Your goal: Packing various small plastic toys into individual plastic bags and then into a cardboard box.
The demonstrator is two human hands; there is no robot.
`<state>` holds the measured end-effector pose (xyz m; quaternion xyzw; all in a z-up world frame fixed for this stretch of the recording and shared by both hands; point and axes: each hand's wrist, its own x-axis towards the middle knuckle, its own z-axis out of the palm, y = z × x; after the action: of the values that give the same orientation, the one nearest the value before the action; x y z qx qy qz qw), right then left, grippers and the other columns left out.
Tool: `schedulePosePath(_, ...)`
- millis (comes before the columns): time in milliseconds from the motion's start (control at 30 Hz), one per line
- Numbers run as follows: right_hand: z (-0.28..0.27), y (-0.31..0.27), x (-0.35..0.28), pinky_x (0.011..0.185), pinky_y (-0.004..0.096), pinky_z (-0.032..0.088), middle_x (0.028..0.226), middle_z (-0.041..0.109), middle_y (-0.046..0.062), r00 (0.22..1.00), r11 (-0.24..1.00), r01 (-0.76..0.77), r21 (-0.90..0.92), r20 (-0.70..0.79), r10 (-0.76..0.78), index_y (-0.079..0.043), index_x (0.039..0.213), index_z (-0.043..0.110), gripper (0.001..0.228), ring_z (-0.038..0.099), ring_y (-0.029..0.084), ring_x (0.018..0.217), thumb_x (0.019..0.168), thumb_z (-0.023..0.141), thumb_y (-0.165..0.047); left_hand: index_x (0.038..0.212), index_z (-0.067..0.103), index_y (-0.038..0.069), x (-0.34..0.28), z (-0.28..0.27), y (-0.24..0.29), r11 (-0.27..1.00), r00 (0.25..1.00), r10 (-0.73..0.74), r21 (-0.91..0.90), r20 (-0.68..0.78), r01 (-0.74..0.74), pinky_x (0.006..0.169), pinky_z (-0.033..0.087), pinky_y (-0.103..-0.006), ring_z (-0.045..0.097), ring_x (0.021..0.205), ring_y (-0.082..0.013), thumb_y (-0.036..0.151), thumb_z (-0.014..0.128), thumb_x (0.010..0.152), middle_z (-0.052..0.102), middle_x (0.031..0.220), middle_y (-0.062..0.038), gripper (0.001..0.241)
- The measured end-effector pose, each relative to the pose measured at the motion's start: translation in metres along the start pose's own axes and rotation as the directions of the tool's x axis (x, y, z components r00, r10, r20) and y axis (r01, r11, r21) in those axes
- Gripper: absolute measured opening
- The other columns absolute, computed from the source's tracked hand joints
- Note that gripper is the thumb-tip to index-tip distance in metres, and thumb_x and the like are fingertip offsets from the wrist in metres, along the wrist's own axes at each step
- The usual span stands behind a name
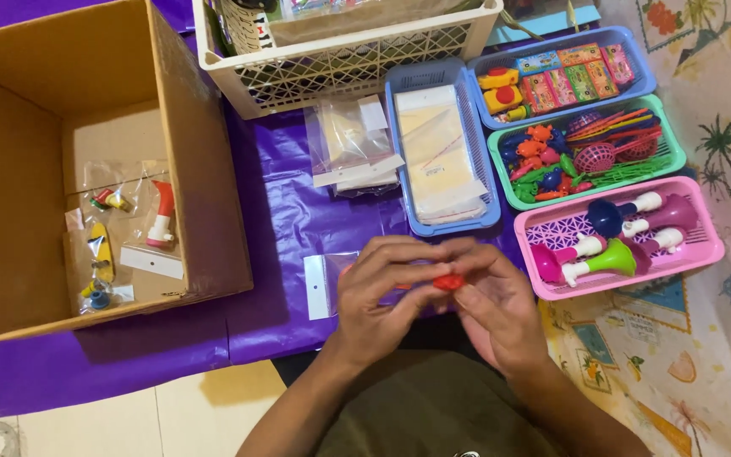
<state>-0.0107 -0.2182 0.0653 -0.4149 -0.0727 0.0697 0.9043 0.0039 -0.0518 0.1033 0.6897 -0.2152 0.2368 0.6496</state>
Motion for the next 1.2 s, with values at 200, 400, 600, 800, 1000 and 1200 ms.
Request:
schedulePosePath(200,0.017,-0.028,0.005,0.100,0.033,0.059,0.116,0.059,0.016,0.948,0.708,0.316,-0.631,0.187,-0.256,-0.002,0.118,0.063,0.027,0.063,0.026,0.114,0.092,0.070,-0.003,0.122,0.062,-0.003,-0.004,-0.015,-0.001,0.979,0.952,0.075,0.162,0.298,-0.127,0.100,0.065,-0.0389,0.076,0.111,-0.0325,-0.004,0.064,0.102,0.073,0.117,-0.017,0.020)
schedulePosePath(400,0.014,-0.016,0.004,0.077,0.030,0.072,0.104,0.062,0.017,0.957,0.754,0.260,-0.604,0.058,-0.284,-0.001,0.103,0.068,0.011,0.069,0.023,0.094,0.092,0.070,-0.001,0.129,0.063,0.004,-0.006,-0.017,-0.002,0.978,0.977,-0.066,0.209,0.204,0.022,0.092,0.060,-0.0337,0.071,0.104,-0.0251,0.009,0.068,0.100,0.069,0.117,-0.013,0.030)
schedulePosePath(600,0.013,-0.015,0.006,0.088,0.030,0.063,0.103,0.065,0.014,0.948,0.745,0.308,-0.591,0.125,-0.293,-0.005,0.105,0.067,0.010,0.069,0.024,0.099,0.096,0.069,-0.005,0.105,0.073,0.004,-0.006,-0.017,-0.004,0.993,0.992,-0.056,0.114,0.115,0.043,0.084,0.061,-0.0319,0.073,0.093,-0.0228,0.006,0.077,0.091,0.076,0.100,-0.010,0.015)
schedulePosePath(800,0.012,-0.014,0.011,0.095,0.029,0.062,0.105,0.066,0.012,0.941,0.673,0.329,-0.663,0.175,-0.289,-0.005,0.111,0.067,0.026,0.068,0.022,0.103,0.087,0.078,-0.006,0.103,0.075,0.006,-0.008,-0.016,-0.008,0.994,0.989,-0.101,0.049,0.104,0.096,0.082,0.062,-0.0298,0.073,0.091,-0.0210,-0.011,0.070,0.089,0.077,0.099,-0.006,0.022)
schedulePosePath(1000,0.013,-0.017,0.018,0.072,0.036,0.064,0.086,0.065,0.019,0.881,0.658,0.462,-0.595,0.220,-0.420,0.007,0.091,0.073,0.016,0.073,0.028,0.083,0.079,0.082,0.002,0.096,0.080,0.005,0.002,-0.015,-0.001,0.989,0.993,-0.105,-0.103,0.046,0.109,0.072,0.061,-0.0386,0.077,0.080,-0.0308,0.002,0.082,0.084,0.080,0.092,-0.011,0.012)
schedulePosePath(1200,0.019,-0.023,0.024,0.066,0.036,0.064,0.086,0.066,0.020,0.867,0.594,0.482,-0.644,0.255,-0.428,0.007,0.094,0.072,0.012,0.072,0.026,0.078,0.086,0.076,0.000,0.103,0.078,0.005,0.002,-0.018,-0.007,0.981,0.989,-0.099,-0.154,0.113,0.115,0.078,0.061,-0.0422,0.077,0.088,-0.0329,0.003,0.079,0.087,0.080,0.100,-0.011,0.016)
